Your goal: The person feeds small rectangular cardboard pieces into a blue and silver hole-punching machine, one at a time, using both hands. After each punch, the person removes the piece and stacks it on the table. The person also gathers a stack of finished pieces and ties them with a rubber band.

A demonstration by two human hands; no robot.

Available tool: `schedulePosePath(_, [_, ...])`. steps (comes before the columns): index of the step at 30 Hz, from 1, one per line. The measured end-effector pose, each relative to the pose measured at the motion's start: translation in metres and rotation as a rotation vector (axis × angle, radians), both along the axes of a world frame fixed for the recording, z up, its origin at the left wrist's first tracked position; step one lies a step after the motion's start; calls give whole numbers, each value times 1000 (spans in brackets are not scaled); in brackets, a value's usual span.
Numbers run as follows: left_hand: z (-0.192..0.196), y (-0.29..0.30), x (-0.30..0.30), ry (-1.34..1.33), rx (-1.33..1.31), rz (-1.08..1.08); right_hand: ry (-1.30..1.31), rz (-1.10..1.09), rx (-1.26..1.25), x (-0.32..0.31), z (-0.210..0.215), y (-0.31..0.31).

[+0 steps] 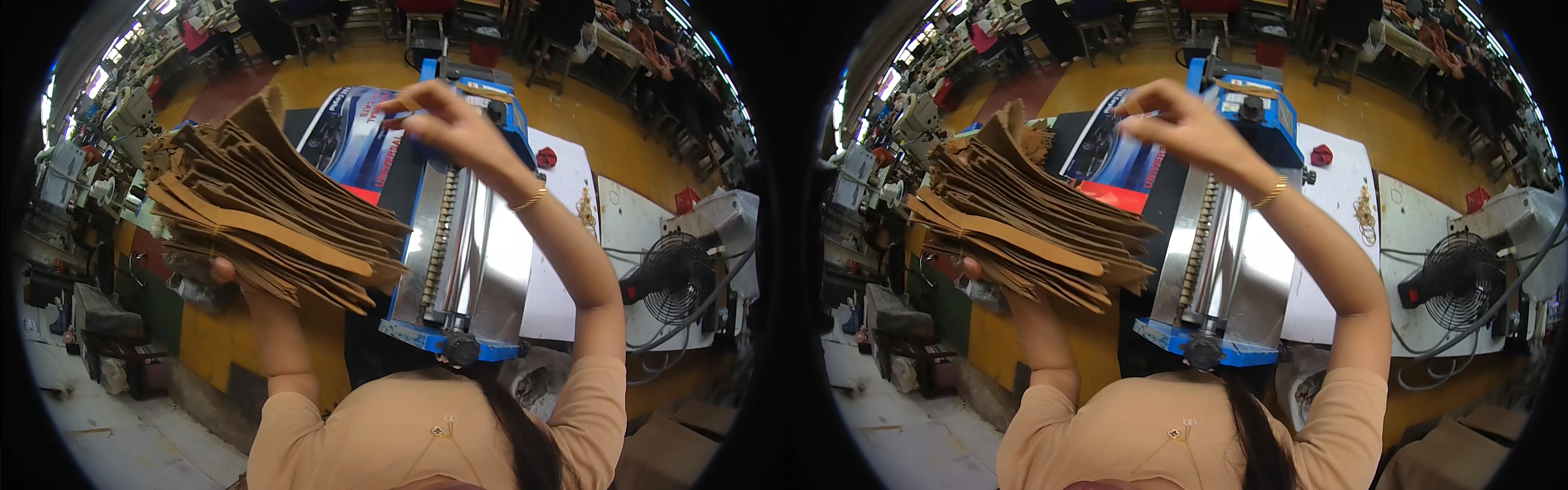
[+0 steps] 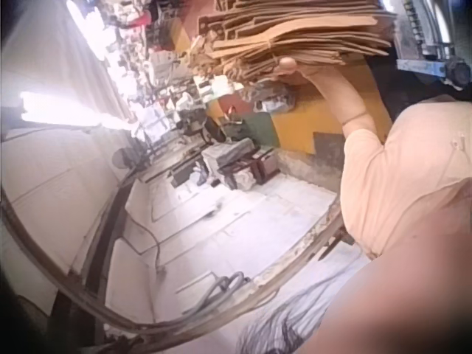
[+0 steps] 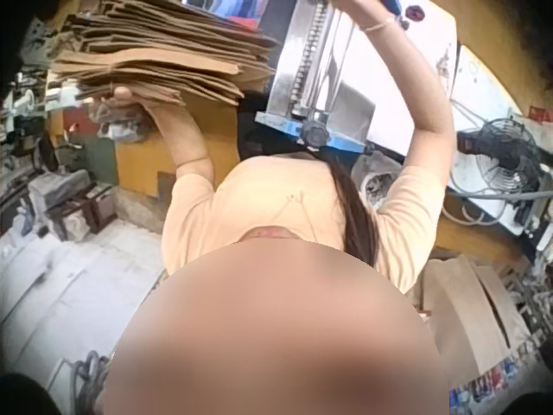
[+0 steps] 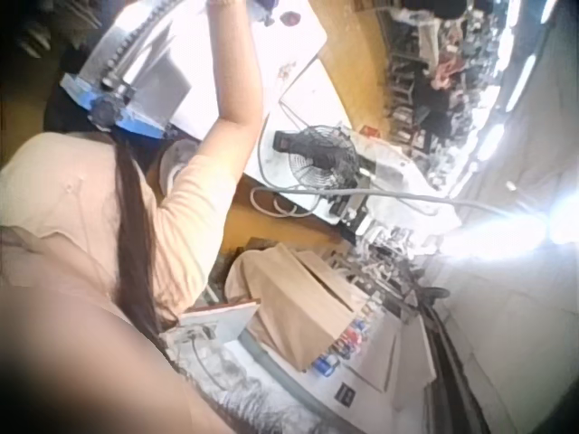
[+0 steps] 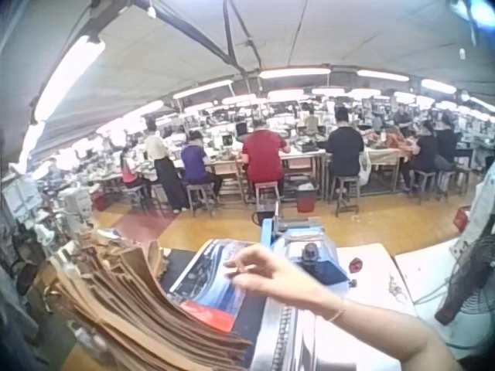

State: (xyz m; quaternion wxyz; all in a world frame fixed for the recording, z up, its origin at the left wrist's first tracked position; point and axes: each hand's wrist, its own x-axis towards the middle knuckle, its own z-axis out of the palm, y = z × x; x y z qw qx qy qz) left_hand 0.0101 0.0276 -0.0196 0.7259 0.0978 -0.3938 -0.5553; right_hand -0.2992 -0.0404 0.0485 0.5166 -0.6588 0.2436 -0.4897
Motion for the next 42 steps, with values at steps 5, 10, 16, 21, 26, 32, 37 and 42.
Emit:
schedulePosePath(5, [-3,-1,-8,174,-42,-148,79,268,50,94,27,0])
schedulePosePath(10, [-3,-1,-13,307,-70,-241,63,384,94,126,37,-2])
schedulePosePath(16, [5,-4,-12,381,-127,-254,139,479,-6,145,38,-10])
schedulePosePath(21, [9,-5,-6,249,-241,-427,85,544,7,146,30,-11])
schedulePosePath(26, [20,4,-1,116,-31,-417,230,443,22,139,38,-22])
schedulePosePath(32, [45,10,12,-304,335,-515,521,701,-364,158,85,-46])
schedulePosePath(37, [47,6,17,-460,431,-473,1039,895,-639,199,106,-10])
schedulePosePath(42, [37,10,25,-333,393,-412,1010,932,-777,185,127,10])
